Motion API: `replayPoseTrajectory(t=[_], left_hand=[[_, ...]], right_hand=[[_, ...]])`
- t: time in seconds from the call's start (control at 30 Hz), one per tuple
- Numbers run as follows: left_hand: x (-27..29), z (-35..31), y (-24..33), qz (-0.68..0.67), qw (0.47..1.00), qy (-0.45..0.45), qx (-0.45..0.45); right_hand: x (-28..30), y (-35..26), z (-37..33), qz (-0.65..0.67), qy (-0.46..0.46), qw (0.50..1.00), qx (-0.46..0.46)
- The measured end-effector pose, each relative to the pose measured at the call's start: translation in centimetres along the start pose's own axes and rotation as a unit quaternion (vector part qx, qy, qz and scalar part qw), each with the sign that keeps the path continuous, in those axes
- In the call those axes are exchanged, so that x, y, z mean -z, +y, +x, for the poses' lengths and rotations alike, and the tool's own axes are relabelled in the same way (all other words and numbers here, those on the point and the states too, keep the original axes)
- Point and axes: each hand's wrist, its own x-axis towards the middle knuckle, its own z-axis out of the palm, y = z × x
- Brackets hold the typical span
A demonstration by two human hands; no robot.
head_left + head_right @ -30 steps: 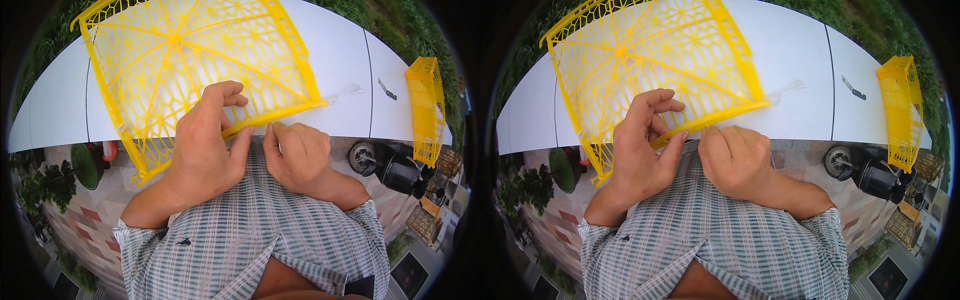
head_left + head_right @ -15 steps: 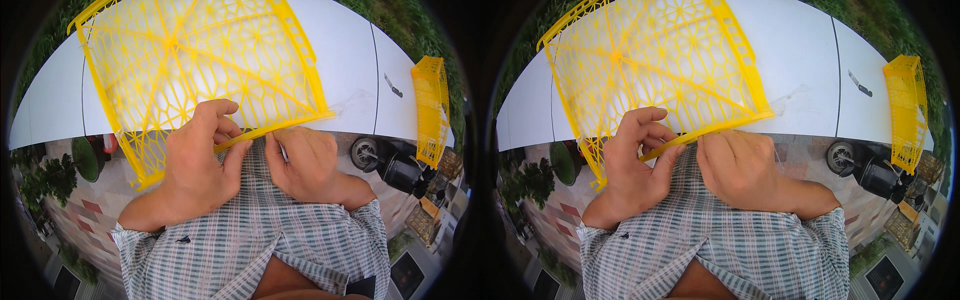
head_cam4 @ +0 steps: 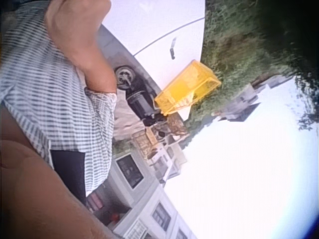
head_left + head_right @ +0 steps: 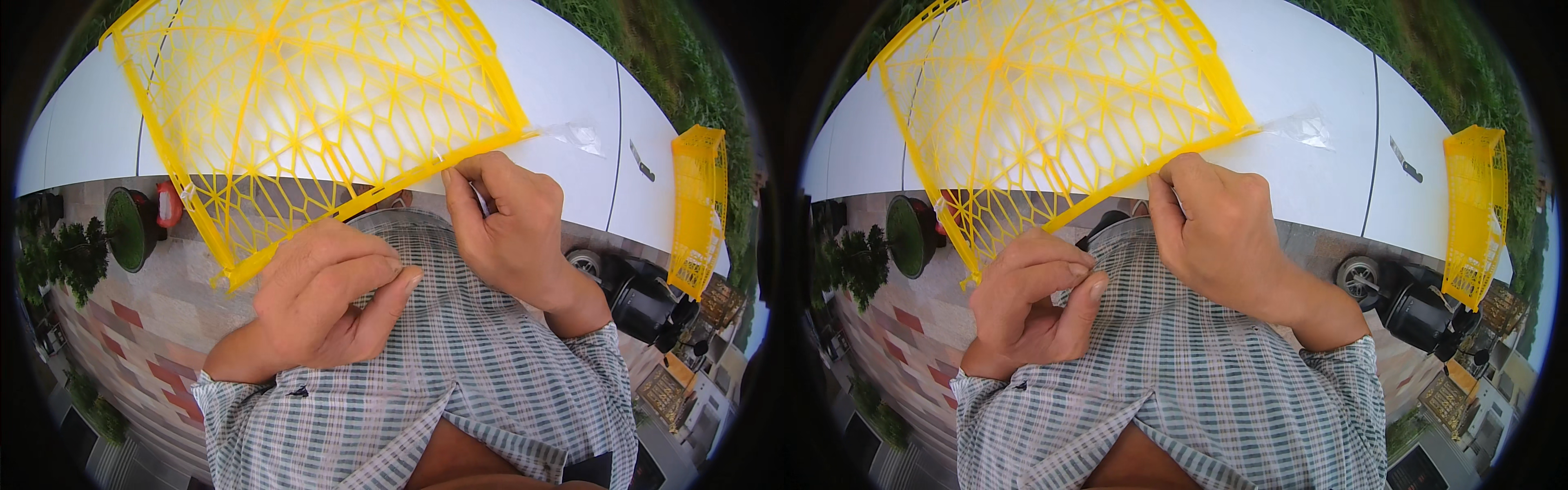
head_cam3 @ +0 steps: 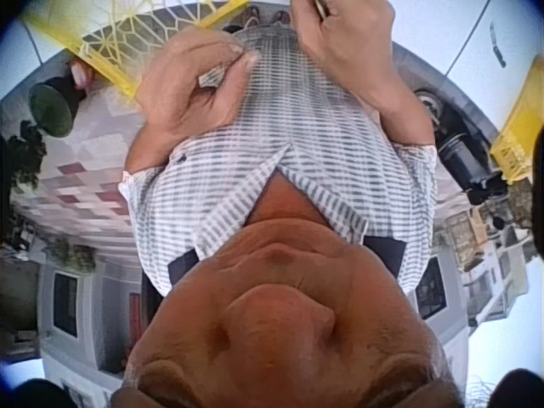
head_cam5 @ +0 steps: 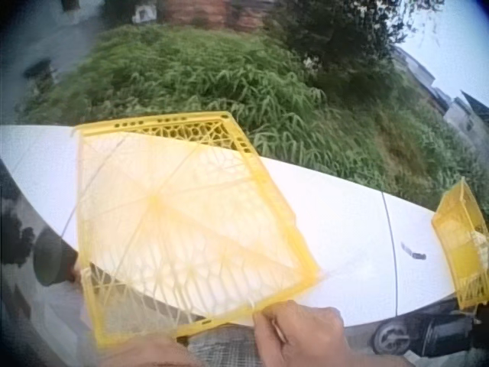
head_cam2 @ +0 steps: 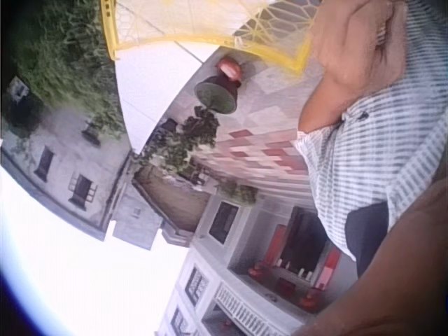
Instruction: The person assembles a yellow plastic crate by threading a white zip tie through its frame and tightening it. The person repeatedly adjusts the crate and the zip tie to secure the structure.
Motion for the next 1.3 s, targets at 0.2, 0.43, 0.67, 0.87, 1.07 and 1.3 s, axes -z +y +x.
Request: replayPoseTrajectory(t=[0.2,0.43,0.67,0.87,1.07,1.3], left_hand=[[0.3,-2.7,-0.6,-0.121,0.952,-0.097,0.264],[-2.1,-5.4,-3.4,-0.439,0.772,-0.019,0.459],[-3.1,-4.5,-3.2,-0.58,0.746,0.147,0.292],[-4.3,-3.8,-3.1,-0.537,0.746,0.18,0.349],[-4.3,-3.9,-2.7,-0.43,0.806,0.158,0.375],[-4.0,-3.5,-2.4,-0.408,0.843,0.134,0.324]], right_hand=[[0.4,0.0,1.2,-0.184,0.008,0.977,0.107],[0.3,1.0,3.4,-0.121,0.027,0.968,0.22],[0.5,-1.3,0.8,-0.094,-0.01,0.964,0.25],[-0.5,-0.5,-0.5,-0.166,0.008,0.918,0.359],[-0.1,-0.8,-0.7,-0.209,-0.041,0.912,0.35],[0.4,-1.4,-0.3,-0.166,-0.052,0.945,0.277]])
